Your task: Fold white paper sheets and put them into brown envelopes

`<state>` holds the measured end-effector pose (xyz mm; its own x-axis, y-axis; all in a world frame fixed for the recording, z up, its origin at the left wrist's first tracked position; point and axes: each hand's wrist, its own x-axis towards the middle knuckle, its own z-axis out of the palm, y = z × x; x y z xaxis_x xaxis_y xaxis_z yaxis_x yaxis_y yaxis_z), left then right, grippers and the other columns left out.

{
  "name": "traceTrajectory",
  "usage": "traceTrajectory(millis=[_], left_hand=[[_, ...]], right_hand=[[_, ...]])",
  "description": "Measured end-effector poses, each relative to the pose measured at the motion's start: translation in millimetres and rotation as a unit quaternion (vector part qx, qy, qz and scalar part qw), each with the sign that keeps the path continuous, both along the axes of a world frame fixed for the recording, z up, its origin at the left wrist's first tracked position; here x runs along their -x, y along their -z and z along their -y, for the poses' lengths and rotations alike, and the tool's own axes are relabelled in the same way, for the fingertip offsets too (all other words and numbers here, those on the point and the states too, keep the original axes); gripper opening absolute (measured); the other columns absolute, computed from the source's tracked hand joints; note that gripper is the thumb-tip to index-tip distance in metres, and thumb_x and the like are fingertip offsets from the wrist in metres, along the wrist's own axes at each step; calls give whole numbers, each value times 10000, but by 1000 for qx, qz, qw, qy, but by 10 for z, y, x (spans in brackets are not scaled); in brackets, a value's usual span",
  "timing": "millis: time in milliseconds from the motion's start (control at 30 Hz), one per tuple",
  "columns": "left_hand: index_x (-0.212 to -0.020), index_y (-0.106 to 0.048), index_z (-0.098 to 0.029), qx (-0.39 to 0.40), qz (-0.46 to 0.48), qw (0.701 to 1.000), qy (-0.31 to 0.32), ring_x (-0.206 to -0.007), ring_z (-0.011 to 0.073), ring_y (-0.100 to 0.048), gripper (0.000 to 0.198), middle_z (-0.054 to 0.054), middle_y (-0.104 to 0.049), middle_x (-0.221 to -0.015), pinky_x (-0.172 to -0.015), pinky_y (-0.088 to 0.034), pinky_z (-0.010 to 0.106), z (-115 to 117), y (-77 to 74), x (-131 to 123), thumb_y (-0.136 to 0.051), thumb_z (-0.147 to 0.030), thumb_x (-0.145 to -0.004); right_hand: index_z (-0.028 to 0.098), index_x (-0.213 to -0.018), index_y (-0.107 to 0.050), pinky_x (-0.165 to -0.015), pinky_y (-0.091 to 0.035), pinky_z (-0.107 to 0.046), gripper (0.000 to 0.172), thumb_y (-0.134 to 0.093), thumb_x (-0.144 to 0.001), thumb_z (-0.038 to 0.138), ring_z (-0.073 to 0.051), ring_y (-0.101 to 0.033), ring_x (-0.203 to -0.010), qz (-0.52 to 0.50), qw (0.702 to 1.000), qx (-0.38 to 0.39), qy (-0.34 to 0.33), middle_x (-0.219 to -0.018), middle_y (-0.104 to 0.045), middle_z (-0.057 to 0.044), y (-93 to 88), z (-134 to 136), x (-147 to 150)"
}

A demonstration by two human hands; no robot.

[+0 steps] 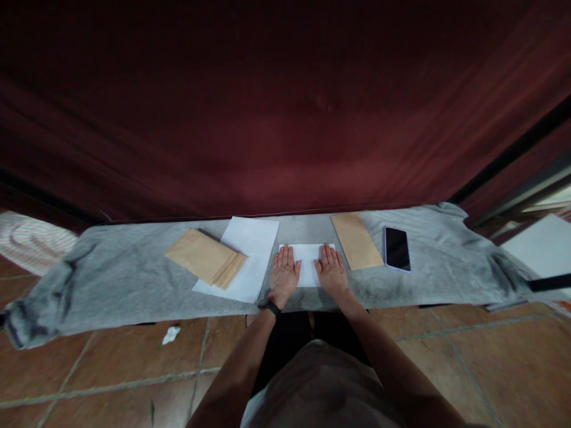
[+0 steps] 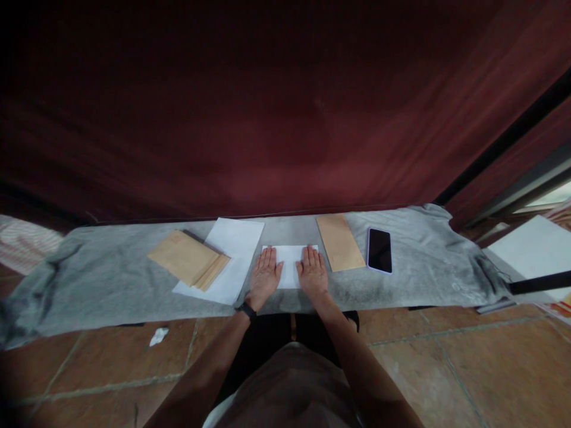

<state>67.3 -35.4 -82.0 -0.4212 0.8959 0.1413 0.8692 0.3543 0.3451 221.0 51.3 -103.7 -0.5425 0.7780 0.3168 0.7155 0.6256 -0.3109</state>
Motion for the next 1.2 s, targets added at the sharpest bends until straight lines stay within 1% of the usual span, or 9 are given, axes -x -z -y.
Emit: traceTrajectory(millis=[167, 267, 400, 500, 800, 933, 1000, 1100, 1200], left_hand=[[-1564, -314, -43, 11, -47, 999, -12, -1552, 260, -195, 626, 174, -310, -1635, -1263, -208, 471, 16, 28, -15, -286, -377, -1035], [-1560, -311, -20, 38, -83, 996, -10, -1553, 265, -191, 624, 183, -299, -1637, -1263, -218, 460, 7, 27, -16, -269, -368, -1043], [-1568, -327, -76, 55, -112, 992, -5, -1551, 272, -192, 592, 162, -277, -1651, -1258, -234, 462, 12, 7, -10, -288, -355, -1048], [-1575, -331, -122, 59, -118, 991, 0, -1550, 271, -198, 578, 143, -274, -1656, -1255, -241, 463, 22, -4, -9, -307, -360, -1049], [-1566, -349, -117, 63, -107, 992, -6, -1547, 281, -207, 580, 161, -270, -1653, -1255, -240, 468, 11, -33, -9, -318, -380, -1050], [-1560, -347, -91, 50, -103, 993, -15, -1542, 290, -224, 591, 173, -301, -1638, -1255, -226, 508, 46, -50, -110, -286, -393, -1055], [-1574, -318, -111, 31, -105, 994, 9, -1546, 273, -217, 592, 144, -303, -1643, -1260, -215, 510, 112, -49, -237, -275, -399, -1058], [-1592, -276, -158, 10, -107, 990, 90, -1551, 241, -205, 594, 93, -295, -1656, -1270, -206, 485, 265, -46, -446, -284, -421, -1060], [-1581, -296, -142, 16, -102, 986, 132, -1545, 246, -226, 624, 113, -299, -1654, -1265, -223, 464, 427, -60, -528, -311, -474, -1053]], right_hand=[[-5, -1524, -388, -1182, -302, -521, 596, -349, -1053, 358, -341, -410, -1445, -9, 999, -34, 19, -1551, -421, -252, 29, 19, -72], [23, -1527, -397, -1176, -310, -532, 570, -340, -1056, 339, -331, -426, -1435, -19, 998, -54, 22, -1550, -432, -238, 8, 90, -16], [129, -1529, -430, -1193, -297, -503, 516, -346, -1055, 314, -281, -410, -1452, -5, 997, -56, -59, -1573, -432, -152, -7, 265, 116], [151, -1495, -485, -1196, -290, -492, 482, -376, -1051, 303, -278, -422, -1444, 6, 995, -61, -76, -1572, -443, -129, 9, 355, 126], [99, -1515, -448, -1161, -324, -487, 519, -384, -1050, 321, -306, -447, -1422, 36, 995, -74, -47, -1559, -442, -183, -6, 215, -361], [98, -1517, -445, -1157, -327, -487, 526, -376, -1049, 328, -313, -448, -1418, 46, 995, -74, -38, -1548, -464, -173, -30, 223, -423], [98, -1514, -448, -1158, -326, -488, 526, -373, -1049, 331, -313, -441, -1421, 48, 995, -74, -37, -1551, -461, -172, -39, 236, -418], [98, -1515, -445, -1164, -319, -487, 527, -366, -1051, 333, -310, -431, -1428, 51, 996, -70, -38, -1559, -450, -173, -48, 243, -418], [93, -1528, -425, -1167, -312, -496, 538, -360, -1053, 338, -317, -431, -1425, 59, 995, -62, -43, -1566, -436, -183, -50, 231, -432]])
